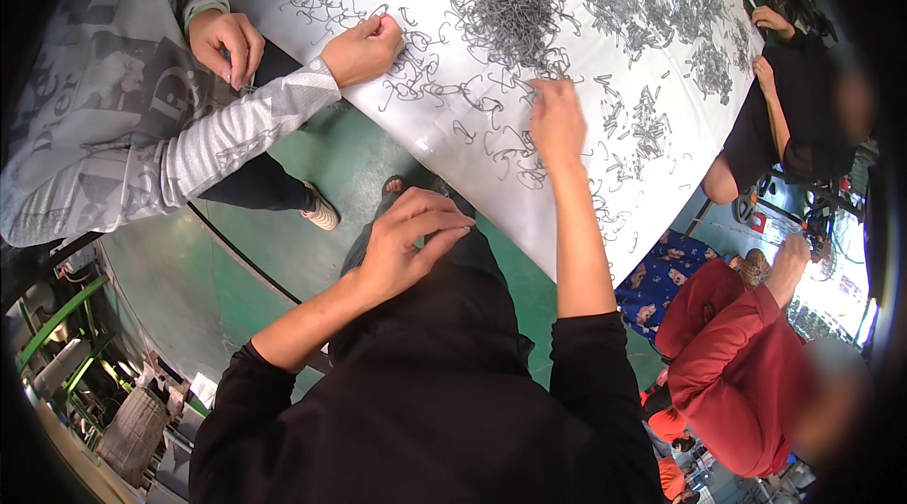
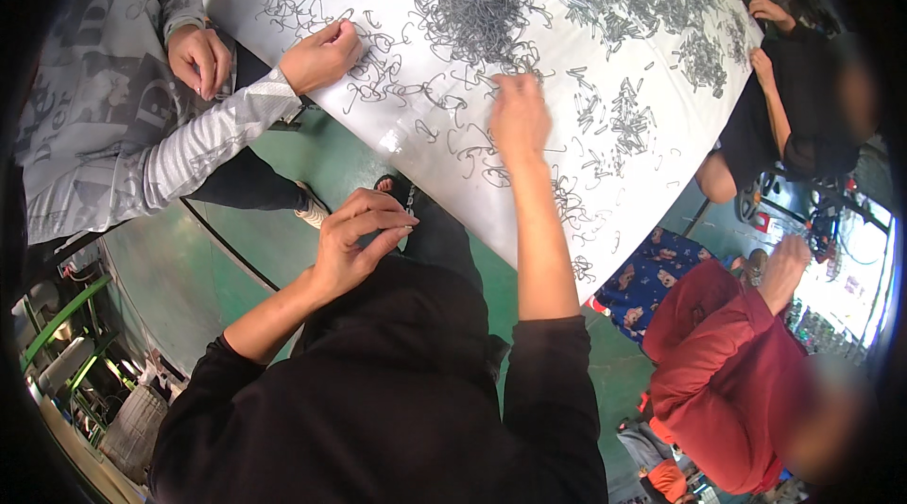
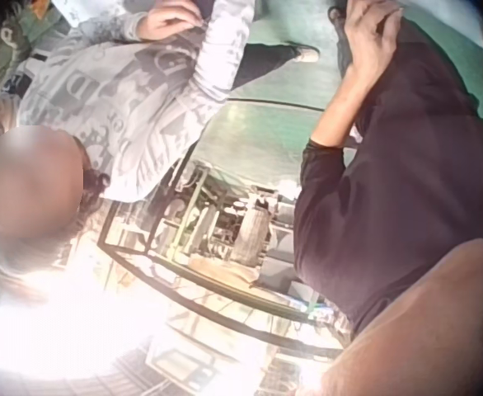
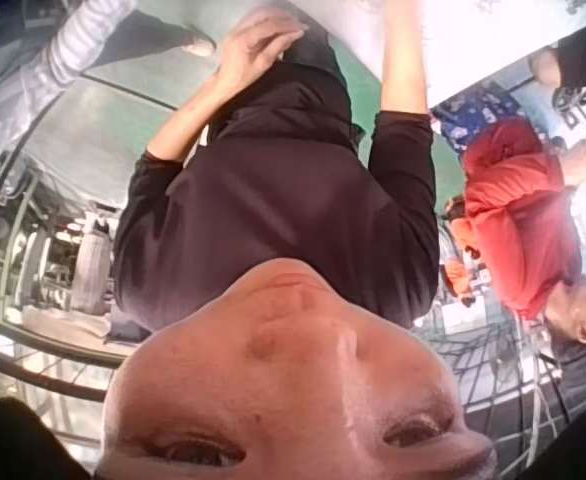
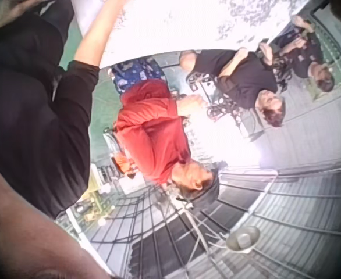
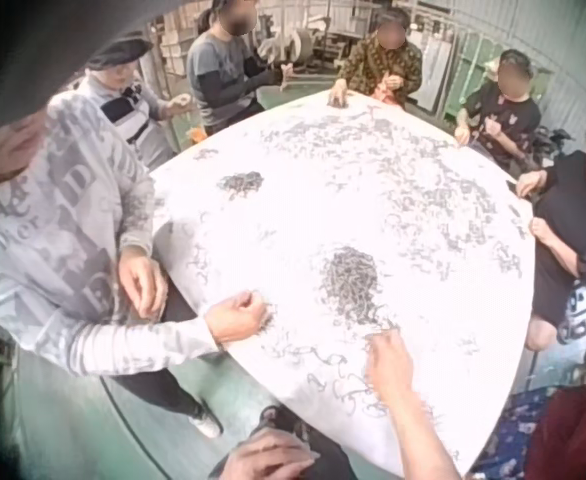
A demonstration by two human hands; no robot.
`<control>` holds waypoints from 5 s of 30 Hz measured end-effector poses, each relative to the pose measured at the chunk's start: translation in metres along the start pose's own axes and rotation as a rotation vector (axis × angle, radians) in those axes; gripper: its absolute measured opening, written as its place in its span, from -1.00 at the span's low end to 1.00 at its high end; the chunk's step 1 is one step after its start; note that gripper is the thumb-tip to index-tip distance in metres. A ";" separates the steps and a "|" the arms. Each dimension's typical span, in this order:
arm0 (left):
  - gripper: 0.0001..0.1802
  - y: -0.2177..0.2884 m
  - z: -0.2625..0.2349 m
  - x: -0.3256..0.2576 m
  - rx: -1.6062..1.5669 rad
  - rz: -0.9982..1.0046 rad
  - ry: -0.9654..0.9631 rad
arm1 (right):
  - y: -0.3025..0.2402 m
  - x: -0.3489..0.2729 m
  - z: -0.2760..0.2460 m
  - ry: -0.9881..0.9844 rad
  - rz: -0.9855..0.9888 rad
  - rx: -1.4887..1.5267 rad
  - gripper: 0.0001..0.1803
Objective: The person picks small metal clips from a large white sheet and links them together by hand. They occasionally place assembled clips into a nearby tray. Other people at the table perform similar actions.
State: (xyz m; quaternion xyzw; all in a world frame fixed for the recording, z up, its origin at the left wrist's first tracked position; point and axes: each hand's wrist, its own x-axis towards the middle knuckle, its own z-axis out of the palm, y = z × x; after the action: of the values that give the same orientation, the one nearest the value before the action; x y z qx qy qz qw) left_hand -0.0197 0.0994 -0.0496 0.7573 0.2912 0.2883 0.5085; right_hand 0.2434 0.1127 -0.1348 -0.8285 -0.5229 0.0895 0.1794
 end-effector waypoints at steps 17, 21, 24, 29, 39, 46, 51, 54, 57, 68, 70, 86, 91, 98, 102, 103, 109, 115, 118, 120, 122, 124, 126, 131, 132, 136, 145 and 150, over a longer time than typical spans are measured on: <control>-0.82 -0.007 0.000 0.000 -0.051 -0.039 -0.047 | 0.023 -0.003 -0.012 0.002 0.123 0.117 -0.82; -0.82 -0.005 0.000 -0.001 -0.034 -0.024 -0.049 | 0.032 0.006 -0.008 -0.091 0.049 -0.006 -0.91; -0.82 -0.003 0.000 -0.002 -0.013 0.000 -0.057 | 0.033 0.010 -0.002 -0.115 -0.132 -0.166 -0.91; -0.82 -0.004 0.000 -0.002 0.025 0.106 -0.058 | 0.033 -0.017 -0.009 -0.043 0.192 0.360 -0.90; -0.79 -0.008 0.003 -0.003 -0.039 0.159 -0.126 | -0.088 -0.167 -0.086 0.219 0.479 1.361 -0.74; -0.72 -0.005 0.013 -0.006 -0.117 0.153 -0.157 | -0.131 -0.200 -0.089 0.417 0.570 1.297 -0.74; -0.68 -0.006 0.020 -0.007 -0.124 0.209 -0.175 | -0.132 -0.202 -0.087 0.463 0.580 1.279 -0.77; -0.65 -0.005 0.024 -0.008 -0.123 0.211 -0.200 | -0.133 -0.205 -0.084 0.537 0.576 1.257 -0.77; -0.65 -0.005 0.029 -0.010 -0.129 0.264 -0.231 | -0.133 -0.212 -0.075 0.634 0.511 1.189 -0.76; -0.81 -0.062 0.138 0.148 0.166 0.482 -0.182 | -0.101 -0.230 -0.067 0.633 0.087 0.739 -0.70; -0.80 -0.064 0.170 0.182 0.274 0.444 -0.176 | -0.094 -0.229 -0.072 0.625 0.081 0.716 -0.70; -0.79 -0.038 0.186 0.197 0.281 -0.089 -0.354 | -0.079 -0.223 -0.087 0.570 0.159 0.729 -0.72; -0.73 -0.007 0.095 0.102 -0.130 -0.317 -0.386 | -0.083 -0.226 -0.069 0.591 0.167 0.761 -0.75; -0.89 0.038 0.041 0.033 -0.493 -0.565 -0.438 | -0.097 -0.224 -0.053 0.685 0.185 0.794 -0.72; -0.92 0.049 0.031 0.021 -0.439 -0.527 -0.393 | -0.105 -0.223 -0.052 0.683 0.147 0.758 -0.74; -0.93 0.050 0.030 0.020 -0.419 -0.537 -0.381 | -0.105 -0.222 -0.051 0.685 0.107 0.729 -0.76; -0.89 0.045 0.023 0.009 -0.083 -0.054 -0.236 | -0.107 -0.215 -0.046 0.639 0.016 0.519 -0.76; -0.85 0.024 0.016 0.010 -0.034 0.035 -0.183 | -0.078 -0.186 -0.049 0.543 0.098 0.527 -0.82; -0.84 0.016 0.010 0.009 -0.048 0.026 -0.195 | -0.038 -0.126 -0.038 0.407 0.141 0.376 -0.91; -0.85 0.015 0.008 0.009 -0.065 0.014 -0.210 | -0.014 -0.079 -0.030 0.370 0.114 0.262 -0.94; -0.85 0.013 0.008 0.011 -0.067 0.027 -0.220 | 0.006 -0.039 -0.024 0.301 0.105 0.163 -0.93; -0.87 0.010 0.007 0.012 -0.059 0.025 -0.229 | 0.021 -0.005 -0.016 0.206 0.143 0.093 -0.92; -0.87 0.010 0.007 0.012 -0.057 0.007 -0.221 | 0.033 0.016 -0.014 0.087 0.070 -0.004 -0.91; -0.87 0.008 0.010 0.010 -0.077 -0.036 -0.179 | 0.044 0.031 -0.004 -0.076 -0.096 -0.235 -0.89; -0.87 0.007 0.010 0.010 -0.077 -0.027 -0.170 | 0.045 0.030 -0.003 -0.082 -0.086 -0.246 -0.89; -0.85 0.005 0.012 0.007 -0.075 -0.019 -0.161 | 0.043 0.023 -0.004 -0.086 -0.046 -0.185 -0.88; -0.90 0.003 0.012 0.000 -0.088 -0.027 -0.163 | 0.038 0.008 -0.019 -0.162 0.176 0.287 -0.82; -0.90 0.004 0.014 -0.003 -0.093 0.007 -0.155 | 0.052 -0.017 -0.032 -0.255 0.337 0.049 -0.79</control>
State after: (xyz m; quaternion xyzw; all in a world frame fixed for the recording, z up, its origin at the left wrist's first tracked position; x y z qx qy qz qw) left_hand -0.0110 0.0878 -0.0508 0.7538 0.2348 0.2438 0.5633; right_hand 0.2903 0.0705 -0.1268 -0.8816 -0.3929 0.2351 0.1146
